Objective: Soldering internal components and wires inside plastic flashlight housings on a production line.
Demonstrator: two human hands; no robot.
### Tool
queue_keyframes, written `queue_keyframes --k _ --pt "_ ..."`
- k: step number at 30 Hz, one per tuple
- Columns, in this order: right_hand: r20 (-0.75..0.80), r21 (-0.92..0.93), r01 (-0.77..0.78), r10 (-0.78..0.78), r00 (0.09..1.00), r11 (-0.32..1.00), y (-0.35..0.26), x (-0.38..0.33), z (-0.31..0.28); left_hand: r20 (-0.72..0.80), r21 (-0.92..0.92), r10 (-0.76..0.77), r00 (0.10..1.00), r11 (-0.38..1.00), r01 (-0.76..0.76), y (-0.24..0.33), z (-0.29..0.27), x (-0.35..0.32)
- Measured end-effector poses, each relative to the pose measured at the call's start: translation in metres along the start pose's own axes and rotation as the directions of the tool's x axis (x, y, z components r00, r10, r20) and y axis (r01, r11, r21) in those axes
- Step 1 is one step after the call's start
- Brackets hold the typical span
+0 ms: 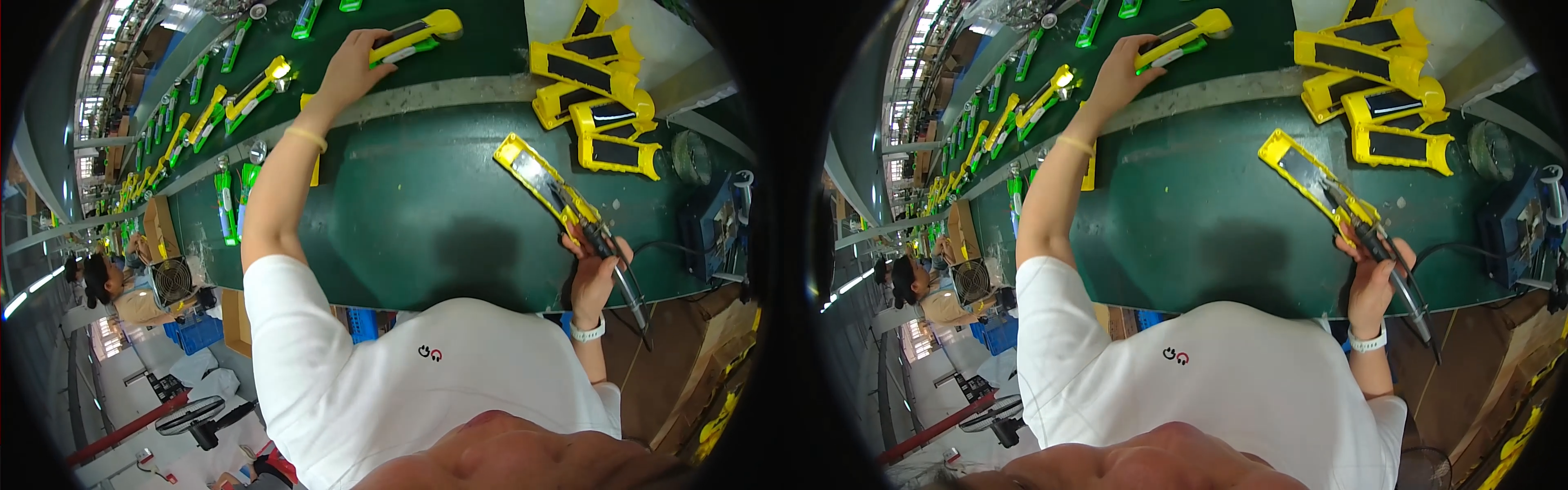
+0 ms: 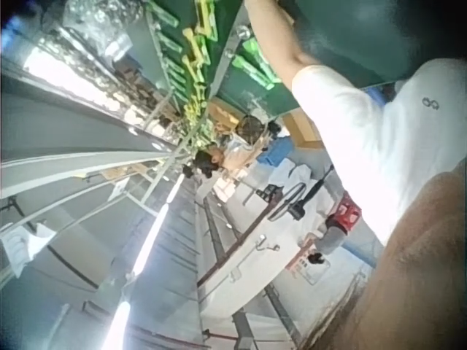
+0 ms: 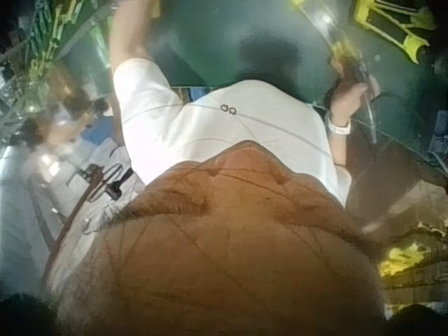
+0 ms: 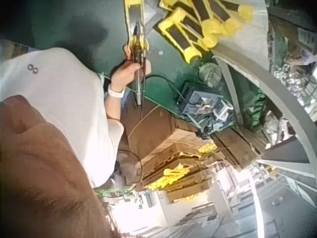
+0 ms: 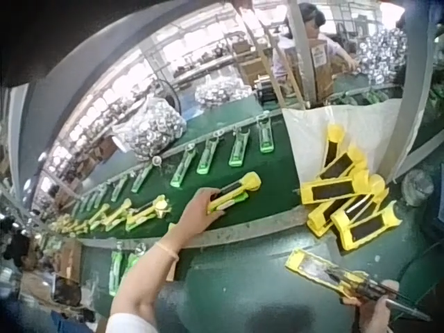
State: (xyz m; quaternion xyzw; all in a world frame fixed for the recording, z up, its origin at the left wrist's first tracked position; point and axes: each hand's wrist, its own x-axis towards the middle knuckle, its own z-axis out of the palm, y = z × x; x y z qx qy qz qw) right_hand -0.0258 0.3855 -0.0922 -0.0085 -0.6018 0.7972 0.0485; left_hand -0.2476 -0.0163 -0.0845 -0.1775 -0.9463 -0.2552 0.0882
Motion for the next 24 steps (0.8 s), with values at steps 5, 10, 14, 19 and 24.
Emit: queue_keyframes --k 5,10,14,19,24 --pt "-0.109 -0.02 -0.031 0.029 0.994 0.999 0.004 0.0 -0.002 0.62 -0.365 -0.202 0.758 0.781 0.507 -0.055 -0.03 0.085" --pt "-0.136 -0.022 -0.05 0.047 0.99 0.998 -0.003 -0.002 0.004 0.062 0.364 -0.651 0.757 0.72 0.59 -0.12 -0.014 0.144" --pt "-0.123 -0.08 -0.045 0.035 0.992 0.996 0.003 -0.006 -0.001 -0.127 0.464 -0.605 0.786 0.664 0.586 -0.129 0.025 0.15" --pt "-0.054 -0.025 -0.048 0.046 0.997 0.999 0.002 -0.005 -0.001 -0.085 -0.089 -0.431 0.898 0.901 0.424 -0.063 -0.028 0.086" --pt "0.043 0.087 -0.228 0.225 0.973 0.97 -0.012 0.022 0.007 0.372 -0.443 0.171 0.912 0.896 0.012 0.07 -0.039 -0.049"
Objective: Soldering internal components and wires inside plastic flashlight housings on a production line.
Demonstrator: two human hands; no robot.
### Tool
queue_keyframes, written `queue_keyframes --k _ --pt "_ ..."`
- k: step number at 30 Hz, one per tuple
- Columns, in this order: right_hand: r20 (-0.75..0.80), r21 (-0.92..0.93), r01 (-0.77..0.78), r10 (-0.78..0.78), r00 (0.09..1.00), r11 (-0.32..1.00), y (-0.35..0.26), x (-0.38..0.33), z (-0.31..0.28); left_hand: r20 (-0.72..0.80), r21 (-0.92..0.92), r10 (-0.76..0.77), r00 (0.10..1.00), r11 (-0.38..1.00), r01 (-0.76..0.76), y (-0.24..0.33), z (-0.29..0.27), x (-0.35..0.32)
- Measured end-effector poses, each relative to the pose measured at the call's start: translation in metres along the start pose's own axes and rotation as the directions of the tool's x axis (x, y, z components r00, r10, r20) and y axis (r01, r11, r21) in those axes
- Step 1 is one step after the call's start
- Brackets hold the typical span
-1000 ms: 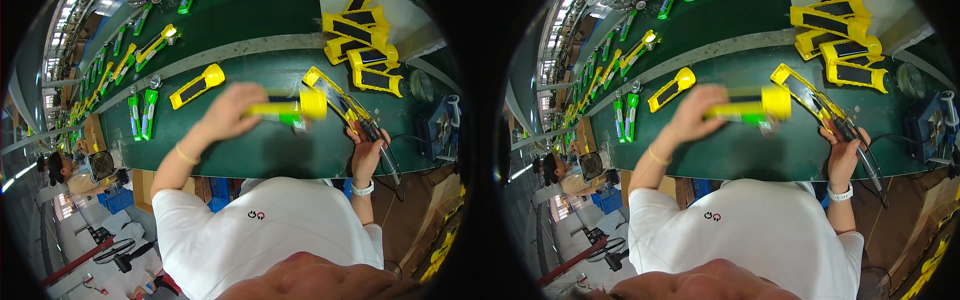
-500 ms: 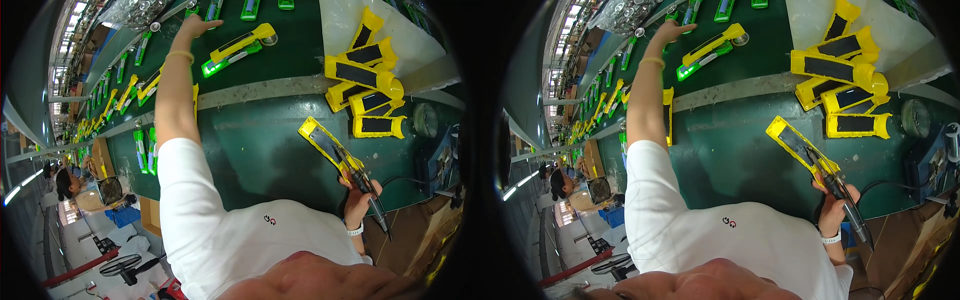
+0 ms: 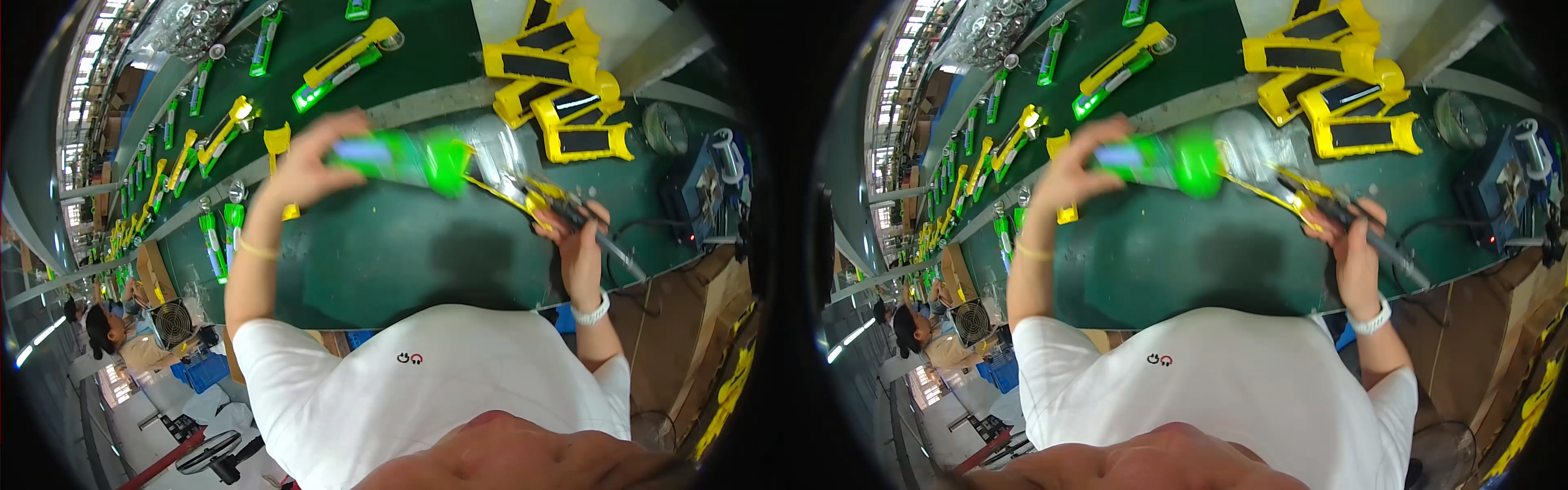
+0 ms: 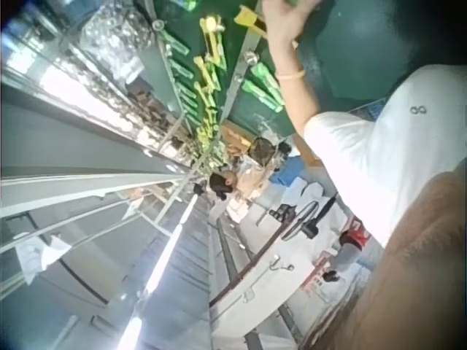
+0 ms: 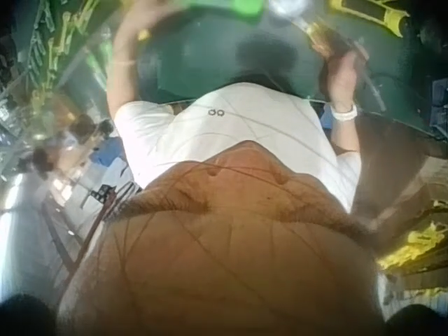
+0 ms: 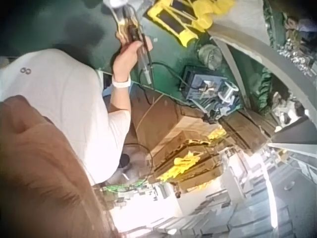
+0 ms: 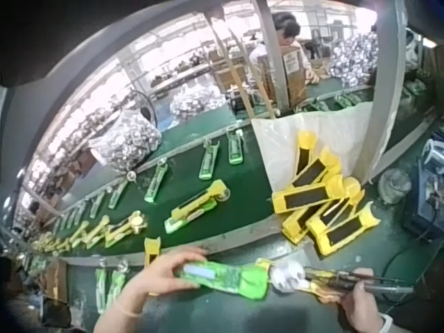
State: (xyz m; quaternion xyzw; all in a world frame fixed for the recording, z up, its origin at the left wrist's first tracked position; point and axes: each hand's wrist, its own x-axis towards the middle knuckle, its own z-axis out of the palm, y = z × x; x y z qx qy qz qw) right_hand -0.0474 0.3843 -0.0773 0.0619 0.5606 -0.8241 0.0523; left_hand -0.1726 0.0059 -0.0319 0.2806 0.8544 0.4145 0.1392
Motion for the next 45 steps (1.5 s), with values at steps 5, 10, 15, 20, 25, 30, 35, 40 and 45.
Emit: queue_keyframes --k 5,10,15,20,25,30,35,40,45 --pt "0.096 -0.164 -0.029 0.045 0.994 0.986 0.006 0.027 0.03 -0.054 0.145 0.103 0.993 0.985 -0.094 0.042 0.11 -0.033" --pt "-0.172 -0.047 0.291 -0.295 0.94 0.956 0.01 0.017 0.008 -0.399 0.319 0.059 0.915 0.944 0.078 0.04 0.123 -0.051" --pt "-0.121 0.051 0.435 -0.427 0.896 0.899 0.01 0.0 -0.001 -0.352 0.46 0.365 0.862 0.869 -0.18 0.054 0.137 -0.037" --pt "-0.016 0.064 0.274 -0.273 0.962 0.96 0.007 -0.017 0.023 -0.371 0.088 0.172 0.912 0.985 -0.15 0.055 0.147 -0.024" --pt "0.004 -0.044 0.191 -0.191 0.982 0.981 0.017 -0.013 0.028 -0.34 0.223 0.224 0.913 0.963 -0.154 0.062 0.145 -0.019" --pt "0.096 -0.239 0.222 -0.204 0.974 0.945 0.019 -0.013 0.029 -0.381 0.176 0.067 0.922 0.984 0.002 0.069 0.146 -0.018" --pt "0.11 -0.249 0.193 -0.17 0.979 0.949 0.02 -0.013 0.029 -0.352 0.217 0.042 0.935 0.975 0.038 0.073 0.142 -0.015" --pt "0.147 -0.298 0.162 -0.122 0.982 0.941 0.023 -0.011 0.025 -0.277 0.214 0.021 0.961 0.976 0.04 0.078 0.135 -0.013" --pt "0.105 -0.264 0.145 -0.121 0.987 0.953 0.019 -0.01 0.03 -0.248 0.201 0.01 0.969 0.979 0.041 0.075 0.133 -0.011"
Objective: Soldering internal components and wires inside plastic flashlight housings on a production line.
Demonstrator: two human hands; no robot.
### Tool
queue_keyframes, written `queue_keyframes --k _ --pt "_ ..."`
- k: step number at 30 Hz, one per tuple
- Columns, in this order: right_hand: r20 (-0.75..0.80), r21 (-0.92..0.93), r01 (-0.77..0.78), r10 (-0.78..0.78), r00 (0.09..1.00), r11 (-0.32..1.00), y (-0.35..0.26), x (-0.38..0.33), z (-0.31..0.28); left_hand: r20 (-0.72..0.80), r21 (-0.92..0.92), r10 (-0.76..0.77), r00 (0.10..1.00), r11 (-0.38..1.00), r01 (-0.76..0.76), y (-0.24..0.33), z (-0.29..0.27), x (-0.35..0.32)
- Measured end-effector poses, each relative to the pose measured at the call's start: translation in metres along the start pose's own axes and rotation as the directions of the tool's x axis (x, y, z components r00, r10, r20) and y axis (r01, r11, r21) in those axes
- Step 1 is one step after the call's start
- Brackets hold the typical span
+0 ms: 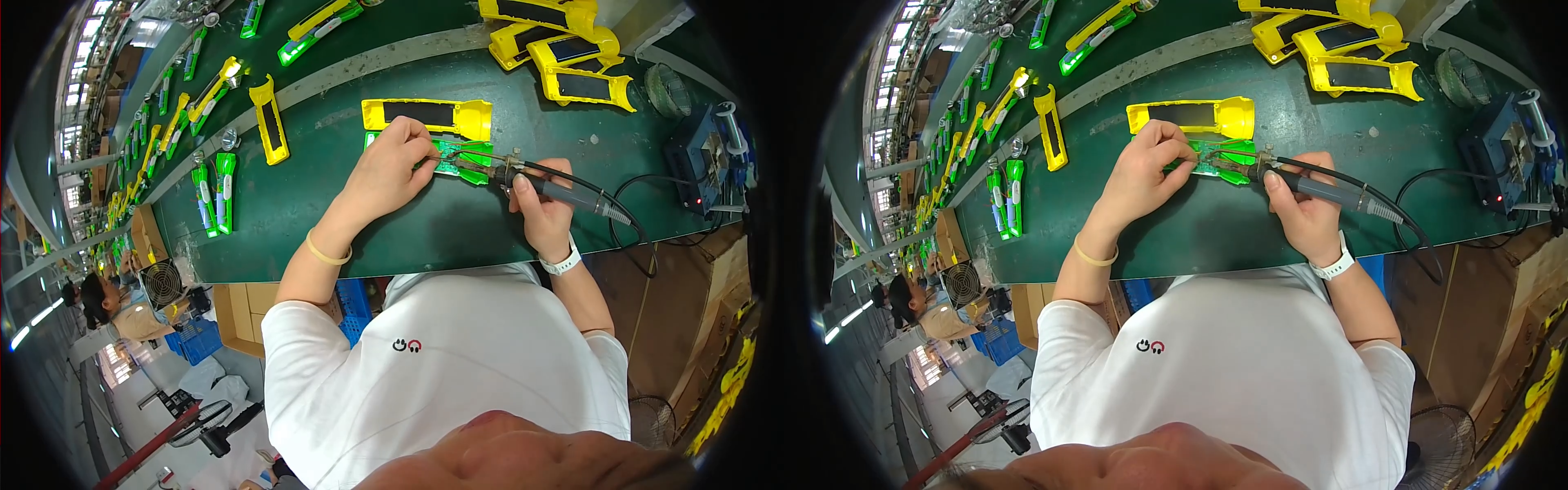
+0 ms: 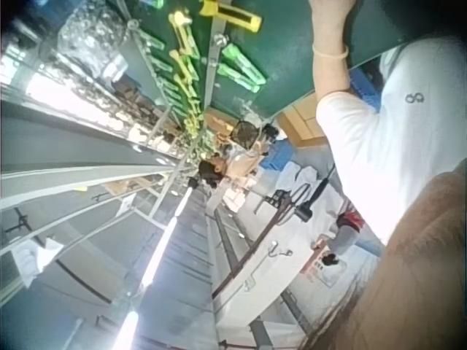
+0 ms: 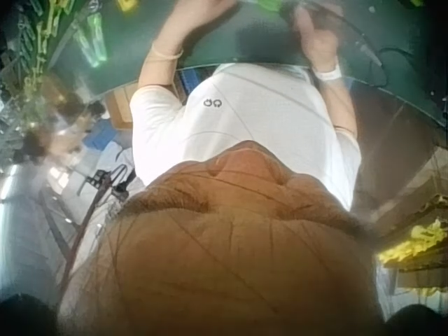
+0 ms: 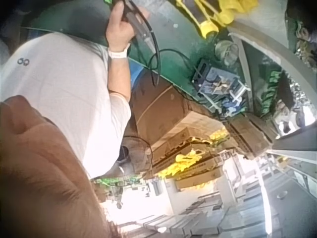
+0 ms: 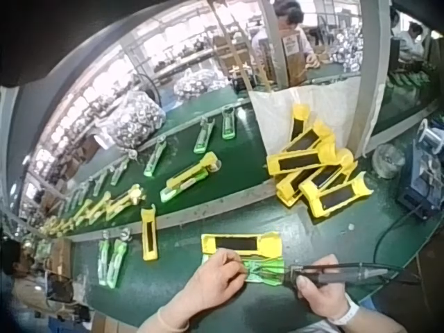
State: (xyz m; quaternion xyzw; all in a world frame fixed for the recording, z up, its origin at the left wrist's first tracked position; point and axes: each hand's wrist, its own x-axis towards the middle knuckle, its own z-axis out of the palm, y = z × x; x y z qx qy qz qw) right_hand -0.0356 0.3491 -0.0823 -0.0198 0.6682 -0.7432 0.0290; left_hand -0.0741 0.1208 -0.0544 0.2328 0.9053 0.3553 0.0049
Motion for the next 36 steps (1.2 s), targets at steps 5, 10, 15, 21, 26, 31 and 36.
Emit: queue_keyframes --k 5,10,15,21,26,31,36 --pt "0.001 0.029 0.06 -0.06 0.998 0.998 -0.001 -0.003 -0.006 0.015 0.007 -0.017 1.0 1.0 0.017 0.001 0.0 0.001" --pt "-0.047 0.168 0.07 -0.063 0.997 0.983 0.001 -0.004 -0.008 0.007 0.011 -0.019 1.0 1.0 0.019 0.003 0.0 0.003" --pt "-0.071 0.193 0.087 -0.075 0.995 0.977 -0.002 -0.008 -0.012 0.007 -0.062 -0.071 0.997 0.996 0.071 0.001 0.004 0.002" --pt "-0.079 0.177 0.095 -0.082 0.993 0.98 -0.002 -0.01 -0.011 -0.021 -0.158 0.047 0.999 0.986 -0.05 -0.006 0.002 -0.001" --pt "-0.06 0.177 0.072 -0.063 0.996 0.982 -0.002 -0.012 -0.013 0.019 -0.138 0.171 0.985 0.976 -0.167 -0.013 0.001 -0.006" --pt "-0.081 0.133 0.048 -0.037 0.996 0.99 0.0 -0.012 -0.011 0.056 -0.098 0.131 0.99 0.987 -0.126 -0.008 0.001 -0.008" --pt "-0.08 0.129 0.035 -0.025 0.996 0.991 -0.002 -0.008 -0.012 0.042 -0.102 0.137 0.99 0.986 -0.132 -0.011 0.001 -0.006"
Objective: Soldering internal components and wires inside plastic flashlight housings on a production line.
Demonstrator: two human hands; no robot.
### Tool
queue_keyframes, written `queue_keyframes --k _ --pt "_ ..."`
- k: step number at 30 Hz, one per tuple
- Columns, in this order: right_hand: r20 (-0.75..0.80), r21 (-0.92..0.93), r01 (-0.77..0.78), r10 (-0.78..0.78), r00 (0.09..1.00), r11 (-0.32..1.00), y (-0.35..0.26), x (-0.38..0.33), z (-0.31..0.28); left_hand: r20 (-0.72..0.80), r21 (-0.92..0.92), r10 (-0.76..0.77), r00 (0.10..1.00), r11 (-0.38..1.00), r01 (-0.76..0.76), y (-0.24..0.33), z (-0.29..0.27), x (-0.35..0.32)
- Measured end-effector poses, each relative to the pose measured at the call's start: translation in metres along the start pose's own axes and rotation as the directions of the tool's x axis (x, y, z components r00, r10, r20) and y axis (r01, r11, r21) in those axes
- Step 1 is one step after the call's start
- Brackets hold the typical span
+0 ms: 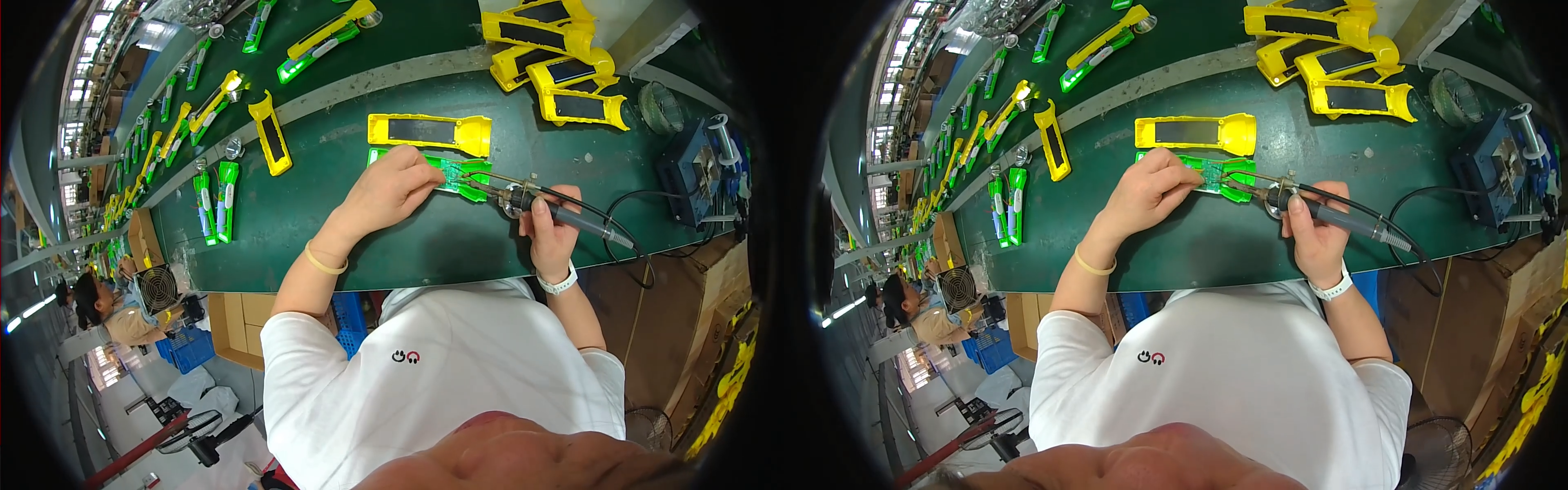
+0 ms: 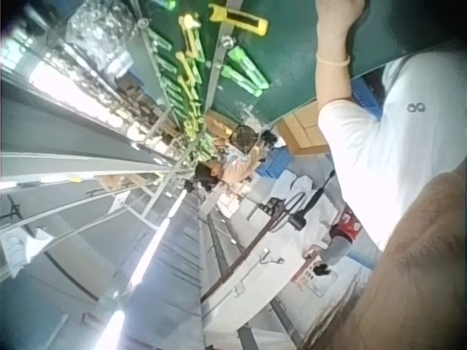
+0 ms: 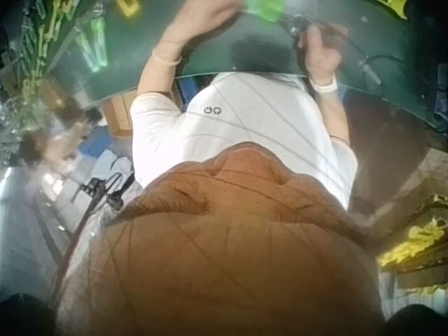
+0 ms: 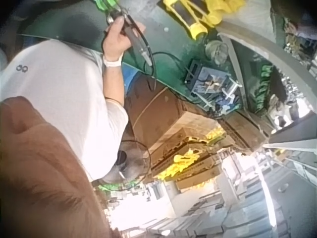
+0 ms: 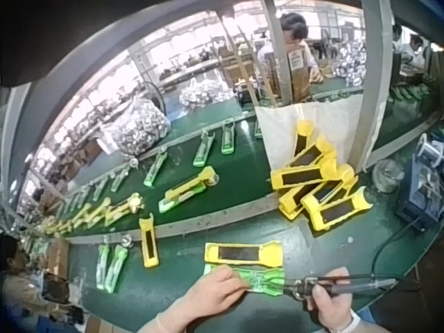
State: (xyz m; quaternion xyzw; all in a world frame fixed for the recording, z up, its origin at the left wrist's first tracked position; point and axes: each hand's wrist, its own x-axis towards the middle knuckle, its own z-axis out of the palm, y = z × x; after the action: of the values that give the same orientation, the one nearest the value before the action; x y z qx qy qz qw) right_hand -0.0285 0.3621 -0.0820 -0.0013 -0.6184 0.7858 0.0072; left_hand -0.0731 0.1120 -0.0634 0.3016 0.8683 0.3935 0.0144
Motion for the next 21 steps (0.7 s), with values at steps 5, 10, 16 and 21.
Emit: queue_keyframes --k 5,10,16,21 --pt "0.037 -0.017 0.004 -0.004 0.999 1.0 0.0053 0.0009 0.0001 0.011 0.09 0.056 0.998 0.994 -0.057 0.0014 -0.0033 0.0071" --pt "0.054 -0.034 -0.003 0.005 0.999 0.999 0.0055 0.002 0.0018 0.034 0.091 0.041 0.999 0.995 -0.044 0.0026 -0.0055 0.0091" --pt "0.056 -0.063 -0.048 0.052 0.997 0.997 0.0037 0.0029 0.0034 0.017 0.107 0.036 0.999 0.994 -0.037 0.0022 -0.0029 0.0085" --pt "0.061 -0.038 -0.043 0.045 0.997 0.998 0.0034 0.0023 0.0039 0.01 0.094 0.034 0.999 0.995 -0.035 0.0023 -0.0024 0.0085"
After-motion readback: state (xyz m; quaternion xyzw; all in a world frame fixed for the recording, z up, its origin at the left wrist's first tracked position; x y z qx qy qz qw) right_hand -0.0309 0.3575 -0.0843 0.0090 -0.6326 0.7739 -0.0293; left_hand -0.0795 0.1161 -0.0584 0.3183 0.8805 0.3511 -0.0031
